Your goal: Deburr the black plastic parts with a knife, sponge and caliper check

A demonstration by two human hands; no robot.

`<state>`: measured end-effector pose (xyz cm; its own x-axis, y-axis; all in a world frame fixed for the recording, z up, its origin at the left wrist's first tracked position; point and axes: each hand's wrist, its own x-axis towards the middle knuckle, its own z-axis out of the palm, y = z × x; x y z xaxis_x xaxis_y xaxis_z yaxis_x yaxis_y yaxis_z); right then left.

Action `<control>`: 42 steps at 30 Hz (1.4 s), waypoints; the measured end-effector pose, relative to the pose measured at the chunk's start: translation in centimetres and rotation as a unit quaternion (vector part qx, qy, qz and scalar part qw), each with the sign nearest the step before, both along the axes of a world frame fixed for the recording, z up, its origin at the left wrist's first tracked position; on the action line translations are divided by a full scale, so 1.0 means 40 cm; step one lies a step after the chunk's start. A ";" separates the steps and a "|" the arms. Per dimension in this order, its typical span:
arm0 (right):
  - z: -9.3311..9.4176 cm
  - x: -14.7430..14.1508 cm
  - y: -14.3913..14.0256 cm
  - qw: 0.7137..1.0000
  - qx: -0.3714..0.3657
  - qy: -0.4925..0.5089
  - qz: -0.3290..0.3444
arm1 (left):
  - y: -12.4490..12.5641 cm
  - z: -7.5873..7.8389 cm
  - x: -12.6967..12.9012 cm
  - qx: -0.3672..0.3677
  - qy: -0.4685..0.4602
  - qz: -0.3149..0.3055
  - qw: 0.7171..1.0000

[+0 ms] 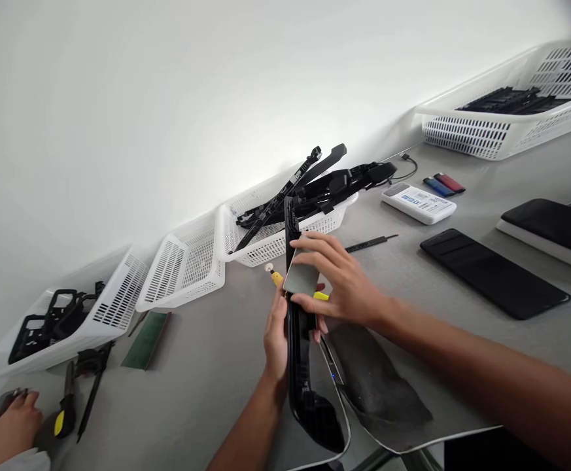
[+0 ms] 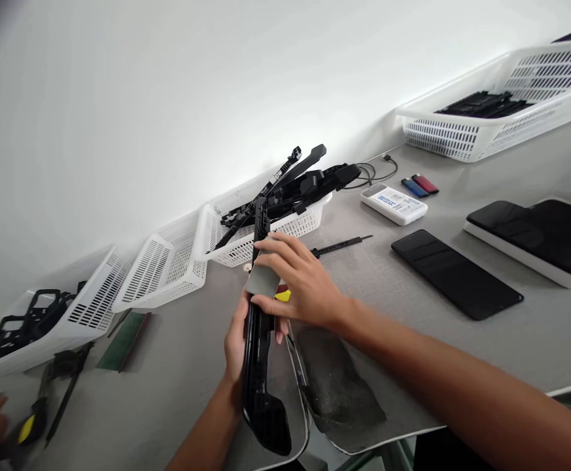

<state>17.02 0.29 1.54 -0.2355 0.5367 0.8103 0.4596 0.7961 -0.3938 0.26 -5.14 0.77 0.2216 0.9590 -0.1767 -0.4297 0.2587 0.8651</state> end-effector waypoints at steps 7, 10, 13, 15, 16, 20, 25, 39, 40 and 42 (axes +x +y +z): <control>-0.003 0.013 0.015 0.990 -0.080 0.104 -0.051 | -0.018 -0.004 0.000 0.082 0.060 0.015 0.995; 0.002 -0.002 -0.008 0.985 -0.110 0.132 -0.002 | -0.009 -0.013 -0.003 0.125 0.088 0.070 0.986; 0.009 -0.020 -0.033 0.992 -0.079 0.090 0.033 | 0.006 -0.015 -0.004 0.122 0.086 0.119 0.982; 0.011 -0.031 -0.044 0.996 -0.054 0.032 0.058 | 0.016 -0.016 -0.007 0.092 0.073 0.144 0.983; 0.010 -0.036 -0.048 0.996 -0.045 0.001 0.076 | 0.020 -0.017 -0.010 0.070 0.065 0.156 0.983; 0.010 -0.047 -0.057 0.983 -0.042 -0.097 0.151 | 0.039 -0.025 -0.028 -0.022 0.021 0.207 0.978; 0.010 -0.045 -0.055 0.974 -0.069 -0.126 0.178 | 0.059 -0.041 -0.050 -0.047 0.001 0.165 0.985; -0.012 0.002 -0.011 0.995 -0.058 0.024 0.081 | 0.016 0.005 -0.006 0.052 0.036 0.009 0.998; -0.012 0.004 -0.007 0.993 -0.068 0.055 0.081 | 0.019 0.008 -0.008 0.049 0.037 0.025 0.998; -0.013 0.007 0.001 0.980 -0.120 0.146 0.052 | 0.025 0.014 -0.011 0.031 0.039 0.044 0.998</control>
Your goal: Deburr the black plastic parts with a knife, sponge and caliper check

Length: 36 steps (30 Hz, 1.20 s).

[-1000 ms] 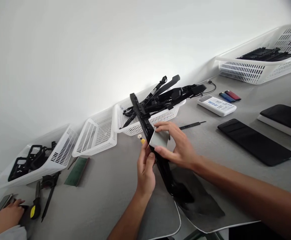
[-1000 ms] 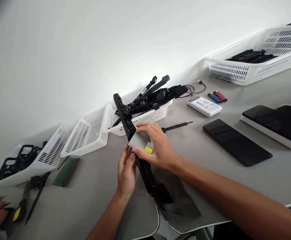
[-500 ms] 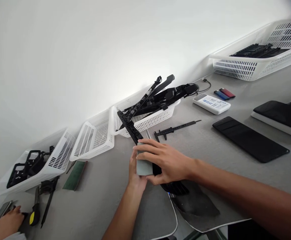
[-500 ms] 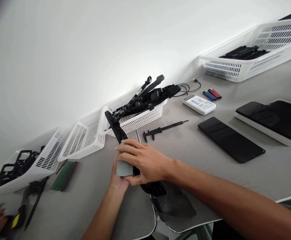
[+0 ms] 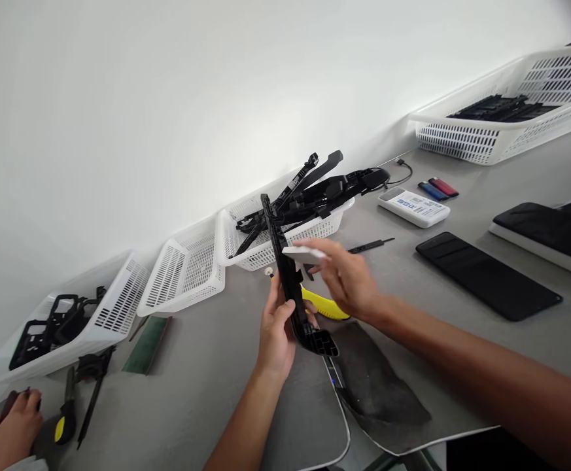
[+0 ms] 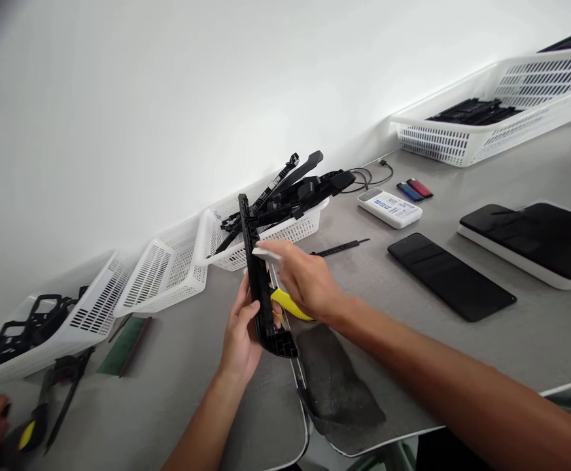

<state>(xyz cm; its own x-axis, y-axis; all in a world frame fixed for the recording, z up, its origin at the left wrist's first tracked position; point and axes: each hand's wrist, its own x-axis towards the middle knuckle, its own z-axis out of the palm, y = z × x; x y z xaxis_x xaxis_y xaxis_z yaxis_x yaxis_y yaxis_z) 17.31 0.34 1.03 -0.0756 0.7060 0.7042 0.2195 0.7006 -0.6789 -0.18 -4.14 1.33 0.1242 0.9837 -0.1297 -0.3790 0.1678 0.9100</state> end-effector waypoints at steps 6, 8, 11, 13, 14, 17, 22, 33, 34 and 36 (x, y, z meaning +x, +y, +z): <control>0.012 0.013 0.031 0.978 -0.176 0.092 -0.066 | 0.009 0.001 -0.007 -0.010 -0.006 -0.019 1.000; 0.015 0.019 0.038 0.974 -0.202 0.079 -0.067 | 0.007 -0.003 -0.006 -0.006 0.001 -0.040 0.999; 0.011 0.026 0.047 0.961 -0.257 0.090 -0.045 | 0.007 -0.006 -0.003 -0.003 0.012 -0.057 0.998; 0.005 0.028 0.053 0.943 -0.306 0.130 -0.008 | 0.009 -0.006 -0.004 0.012 0.014 -0.057 0.998; 0.002 0.028 0.056 0.931 -0.331 0.150 0.015 | 0.010 -0.006 -0.005 0.022 0.014 -0.054 0.998; -0.002 0.024 0.059 0.898 -0.389 0.189 0.083 | 0.013 -0.007 -0.008 0.037 0.015 -0.028 0.999; 0.006 0.002 0.038 0.923 -0.337 0.158 0.092 | 0.007 -0.027 0.001 0.009 0.002 -0.011 1.000; -0.004 0.007 0.040 0.951 -0.285 0.114 0.027 | 0.006 -0.027 0.002 0.006 0.001 0.003 1.000; -0.006 0.005 0.039 0.952 -0.282 0.115 0.014 | 0.007 -0.027 0.000 0.008 0.008 -0.006 1.000; -0.008 -0.003 0.030 0.954 -0.281 0.103 0.035 | 0.007 -0.025 -0.003 0.007 0.019 -0.007 1.000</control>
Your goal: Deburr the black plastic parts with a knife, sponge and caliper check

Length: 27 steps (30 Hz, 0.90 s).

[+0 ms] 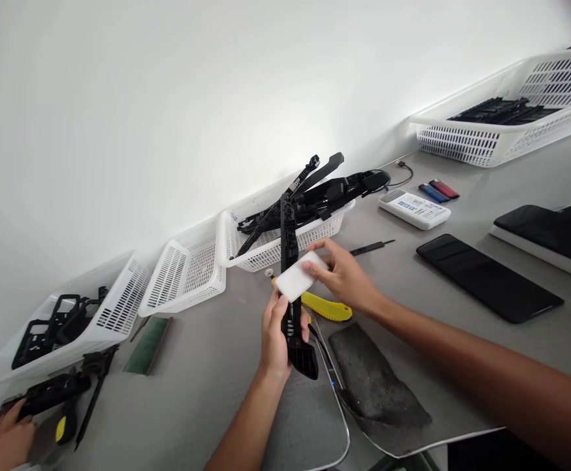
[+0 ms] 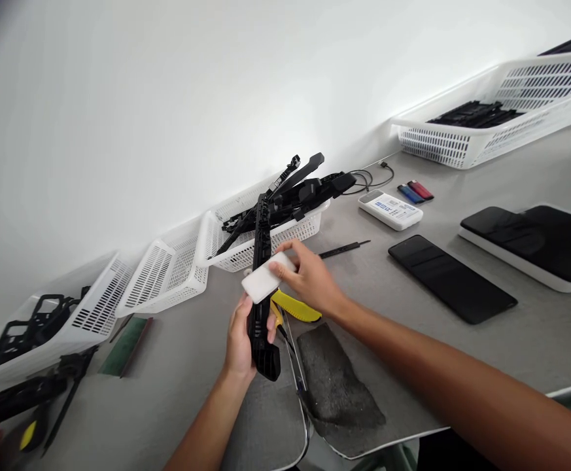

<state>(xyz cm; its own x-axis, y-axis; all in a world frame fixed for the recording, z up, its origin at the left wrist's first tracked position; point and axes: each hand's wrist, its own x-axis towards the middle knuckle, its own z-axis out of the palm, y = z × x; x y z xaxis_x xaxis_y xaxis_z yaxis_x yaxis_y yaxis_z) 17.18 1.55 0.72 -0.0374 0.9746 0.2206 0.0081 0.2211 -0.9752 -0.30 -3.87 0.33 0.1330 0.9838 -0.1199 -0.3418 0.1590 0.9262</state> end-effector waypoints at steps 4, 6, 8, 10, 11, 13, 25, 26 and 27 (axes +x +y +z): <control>0.007 -0.012 -0.015 0.995 0.005 -0.006 0.100 | 0.002 0.012 -0.001 -0.006 -0.025 0.022 0.999; 0.008 -0.008 -0.012 0.995 0.004 -0.004 0.100 | 0.003 0.020 0.002 -0.004 -0.036 0.025 0.999; 0.004 -0.005 -0.009 0.999 -0.002 0.001 0.047 | 0.003 0.024 0.005 -0.002 -0.040 0.022 0.999; 0.000 -0.006 -0.008 1.000 -0.005 0.003 0.022 | 0.003 0.022 0.008 -0.007 -0.044 0.023 0.999; -0.001 -0.008 -0.009 0.999 -0.004 0.000 0.045 | 0.002 0.019 0.009 -0.013 -0.047 0.029 0.998; 0.000 -0.012 -0.012 0.992 0.001 -0.005 0.125 | 0.002 0.013 0.009 -0.024 -0.057 0.045 0.997; -0.007 -0.012 0.001 0.994 0.016 0.089 -0.063 | -0.016 0.018 0.000 0.025 0.024 -0.143 0.989; -0.008 -0.008 0.005 0.992 0.018 0.094 -0.081 | -0.020 0.017 0.001 0.027 0.032 -0.168 0.985; -0.008 -0.004 0.010 0.990 0.017 0.100 -0.094 | -0.024 0.016 0.003 0.029 0.039 -0.191 0.980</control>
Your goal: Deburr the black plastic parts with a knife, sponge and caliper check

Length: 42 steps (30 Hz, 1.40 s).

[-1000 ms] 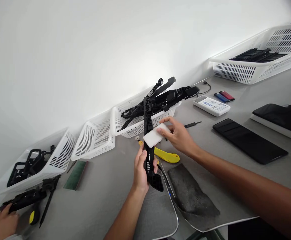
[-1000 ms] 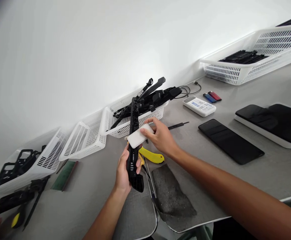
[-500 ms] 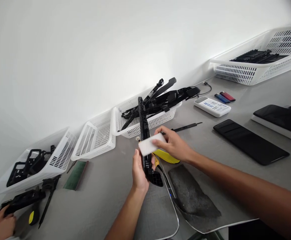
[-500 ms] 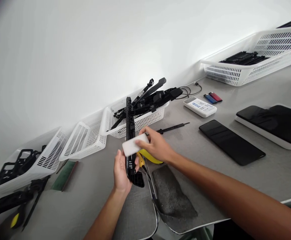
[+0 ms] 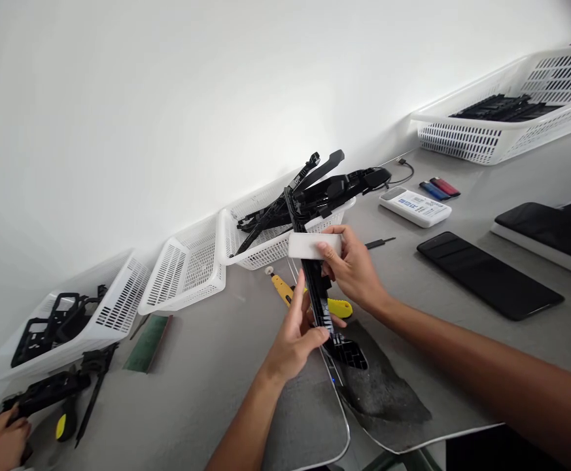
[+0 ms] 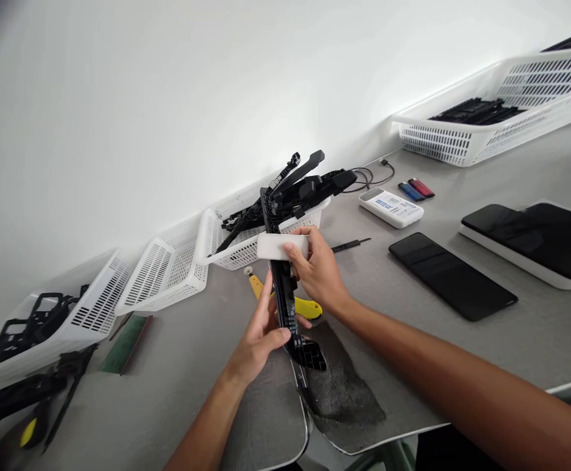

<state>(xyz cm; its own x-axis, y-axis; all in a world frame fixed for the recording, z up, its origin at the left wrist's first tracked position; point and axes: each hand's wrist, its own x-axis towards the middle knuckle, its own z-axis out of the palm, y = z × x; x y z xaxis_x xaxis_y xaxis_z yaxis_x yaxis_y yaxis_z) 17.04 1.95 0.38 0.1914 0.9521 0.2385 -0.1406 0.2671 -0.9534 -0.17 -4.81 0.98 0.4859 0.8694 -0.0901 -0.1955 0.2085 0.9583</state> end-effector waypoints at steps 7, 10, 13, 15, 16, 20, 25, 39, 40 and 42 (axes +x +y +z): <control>0.022 0.024 0.008 0.999 0.013 0.011 0.030 | 0.011 -0.011 -0.003 0.016 -0.005 0.056 0.998; 0.032 0.017 -0.007 0.998 0.028 -0.032 0.048 | 0.027 -0.010 -0.013 0.010 -0.023 0.135 0.990; 0.034 0.008 -0.016 0.985 0.005 -0.052 0.164 | 0.038 0.001 -0.018 0.005 -0.056 0.174 0.983; 0.032 0.003 -0.019 0.979 -0.006 -0.050 0.197 | 0.039 0.011 -0.018 -0.001 -0.076 0.166 0.983; 0.030 0.001 -0.020 0.981 -0.008 -0.048 0.189 | 0.038 0.015 -0.018 -0.006 -0.083 0.150 0.985; 0.029 -0.008 -0.029 0.990 -0.026 -0.033 0.137 | 0.028 0.008 -0.017 -0.028 -0.069 0.068 0.995; 0.043 0.008 -0.024 0.970 -0.044 -0.059 0.233 | 0.024 -0.014 -0.014 -0.026 -0.042 0.095 0.994; 0.039 0.018 -0.005 0.972 -0.079 -0.008 0.220 | 0.041 -0.015 -0.013 0.015 -0.057 0.135 0.989; 0.040 0.014 -0.008 0.975 -0.061 -0.009 0.216 | 0.040 -0.020 -0.015 0.010 -0.056 0.146 0.988; 0.041 0.007 -0.016 0.968 -0.040 -0.013 0.249 | 0.039 -0.032 -0.018 -0.003 -0.050 0.173 0.984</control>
